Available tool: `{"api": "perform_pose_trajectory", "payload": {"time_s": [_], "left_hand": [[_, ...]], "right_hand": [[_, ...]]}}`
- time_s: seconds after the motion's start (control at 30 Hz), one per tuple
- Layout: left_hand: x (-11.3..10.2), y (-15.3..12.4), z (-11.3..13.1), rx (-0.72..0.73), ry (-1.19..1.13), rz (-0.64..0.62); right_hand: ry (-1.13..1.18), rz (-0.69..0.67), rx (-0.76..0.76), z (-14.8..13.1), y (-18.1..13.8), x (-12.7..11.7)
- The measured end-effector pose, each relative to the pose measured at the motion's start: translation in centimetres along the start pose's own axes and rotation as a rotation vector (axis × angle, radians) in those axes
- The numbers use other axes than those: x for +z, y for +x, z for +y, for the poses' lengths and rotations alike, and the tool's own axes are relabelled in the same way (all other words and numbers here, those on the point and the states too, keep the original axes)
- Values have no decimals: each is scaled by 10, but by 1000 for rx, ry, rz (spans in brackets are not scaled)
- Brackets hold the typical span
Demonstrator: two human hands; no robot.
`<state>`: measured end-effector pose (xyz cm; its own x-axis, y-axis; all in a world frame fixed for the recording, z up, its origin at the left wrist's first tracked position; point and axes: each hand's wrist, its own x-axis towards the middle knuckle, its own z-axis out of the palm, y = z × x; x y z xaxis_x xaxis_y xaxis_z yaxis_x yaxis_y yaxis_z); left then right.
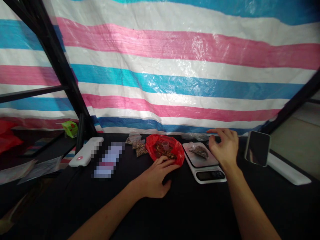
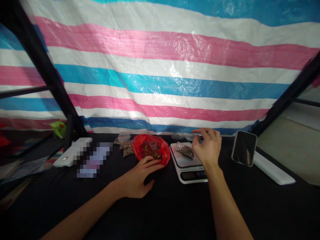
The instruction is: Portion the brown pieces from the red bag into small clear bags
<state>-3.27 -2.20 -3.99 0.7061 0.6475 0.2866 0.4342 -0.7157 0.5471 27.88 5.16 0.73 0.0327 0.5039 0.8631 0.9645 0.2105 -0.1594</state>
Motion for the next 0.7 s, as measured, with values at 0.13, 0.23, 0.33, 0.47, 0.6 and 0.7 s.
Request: {"api": "perform_pose_trajectory", "payload": {"time_s": [0.13,0.23,0.33,0.47,0.6,0.7], "left_hand": [[3,2,0,11,-28,105],[2,5,-4,-48,45,282],[0,7,-12,-152,178,340],[-1,6,-18,-198,228,241],[1,4,-14,-90,192,147],[0,5,-9,-27,205,179]], "right_hand": [[17,1,-6,-1,1,-4],[86,30,-3,-4,1,-9],[149,91,11,-7,1,-14],[166,58,-17,-5,3,-14],[227,-206,-70,8,3,-7],[279,-510,-36,19,-4,-2]]}}
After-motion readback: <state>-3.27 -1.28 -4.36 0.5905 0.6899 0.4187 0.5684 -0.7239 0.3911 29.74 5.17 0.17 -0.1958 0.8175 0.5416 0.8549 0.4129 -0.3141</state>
